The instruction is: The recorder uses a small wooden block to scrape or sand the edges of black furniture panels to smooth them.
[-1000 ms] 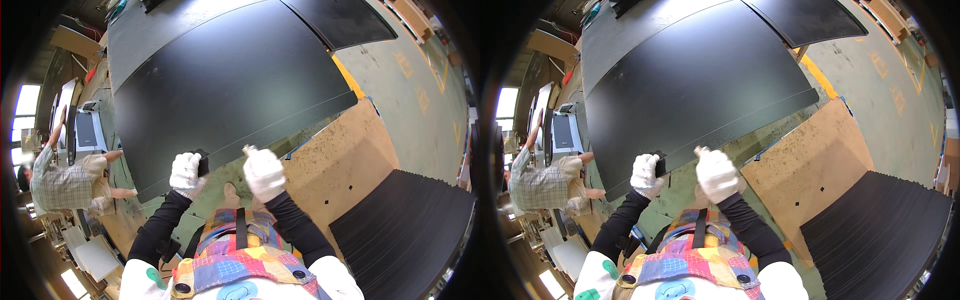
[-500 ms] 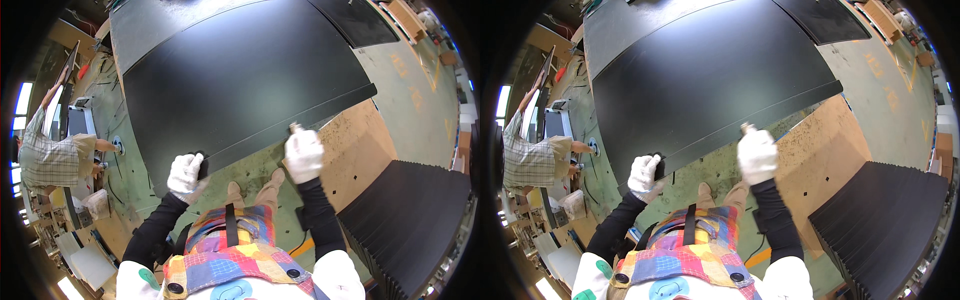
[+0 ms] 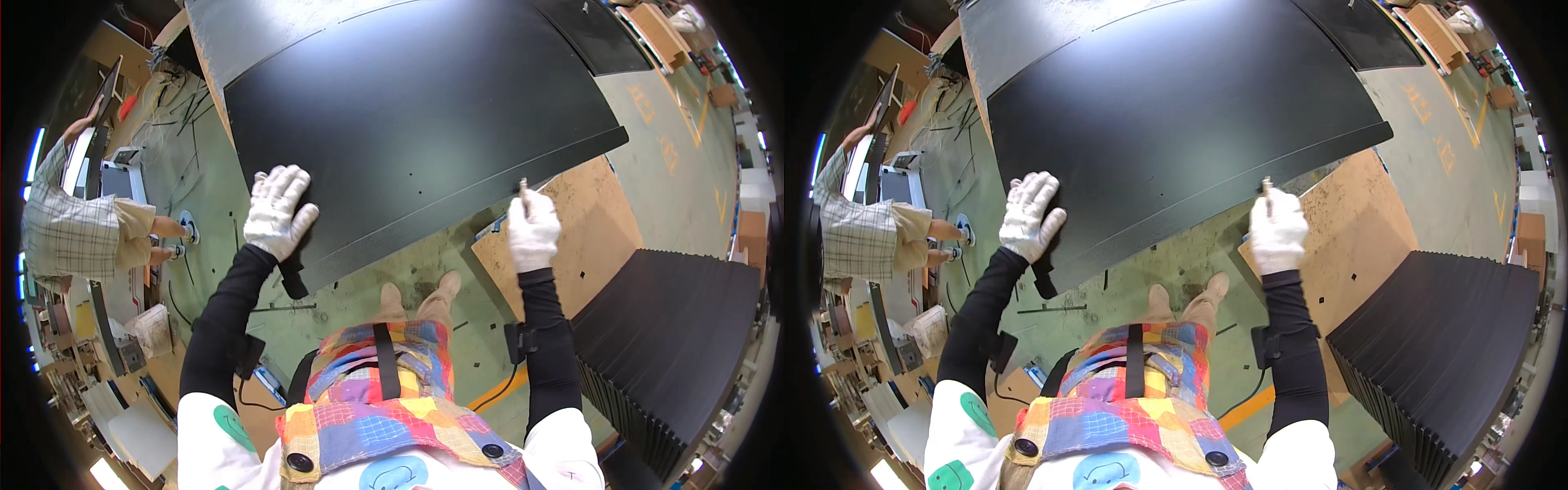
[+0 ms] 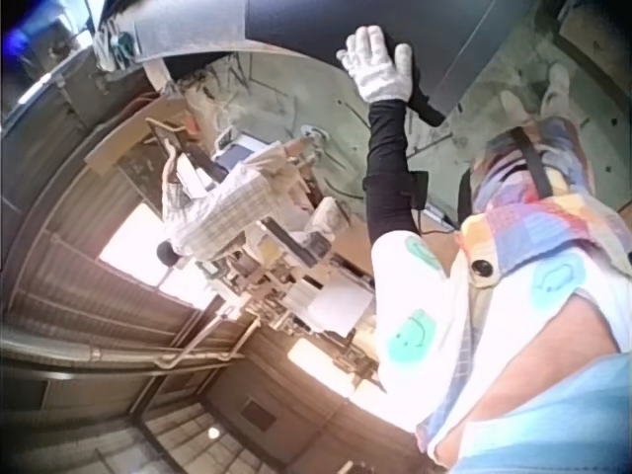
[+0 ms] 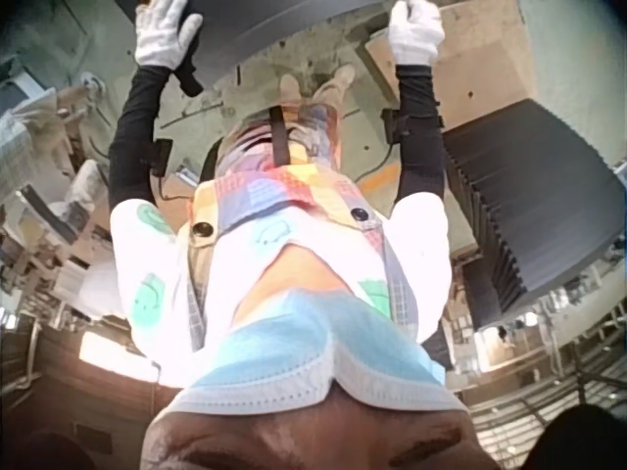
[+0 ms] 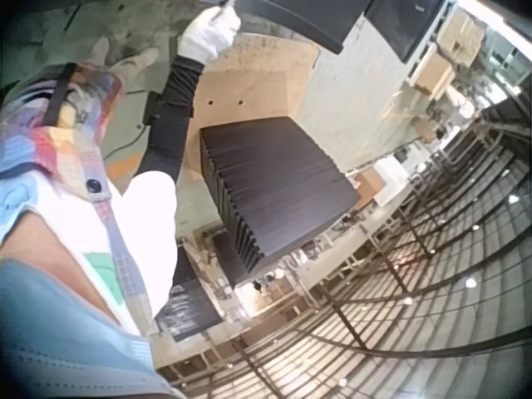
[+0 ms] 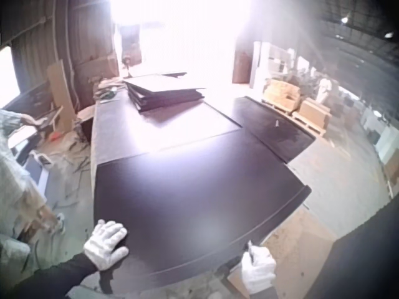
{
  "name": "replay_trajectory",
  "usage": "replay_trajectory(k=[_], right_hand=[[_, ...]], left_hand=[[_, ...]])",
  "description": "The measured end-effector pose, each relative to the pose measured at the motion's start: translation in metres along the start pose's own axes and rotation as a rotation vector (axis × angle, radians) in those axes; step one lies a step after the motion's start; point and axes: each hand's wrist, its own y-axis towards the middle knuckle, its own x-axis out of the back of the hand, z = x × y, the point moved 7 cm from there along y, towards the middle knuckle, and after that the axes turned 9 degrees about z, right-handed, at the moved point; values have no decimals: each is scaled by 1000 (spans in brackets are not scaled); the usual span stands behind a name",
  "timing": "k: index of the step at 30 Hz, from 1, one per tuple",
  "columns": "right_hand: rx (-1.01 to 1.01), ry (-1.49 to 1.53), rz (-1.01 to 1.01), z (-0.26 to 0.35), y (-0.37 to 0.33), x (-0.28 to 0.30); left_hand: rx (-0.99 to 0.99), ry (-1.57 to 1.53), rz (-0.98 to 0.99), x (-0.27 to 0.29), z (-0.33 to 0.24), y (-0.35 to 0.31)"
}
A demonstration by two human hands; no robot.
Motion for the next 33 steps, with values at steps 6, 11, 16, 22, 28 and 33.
replay_trajectory(k=[6, 11, 16, 22, 28, 33], right_hand=[[416, 19, 285, 152, -85, -45], [249, 127, 186, 113, -63, -30], [27, 124, 109, 81, -42, -21], [363, 203, 435, 207, -135, -86], [305, 403, 392, 182, -106, -60], [367, 478, 567, 221, -128, -69]], left_hand=[[84, -26, -46, -14, 13, -11], [133, -70, -106, -14, 17, -14], [153, -93, -155, -16, 20, -15], [162, -80, -137, -19, 21, -16], [209, -117, -119, -21, 25, -21], [229, -124, -114, -27, 24, -16]])
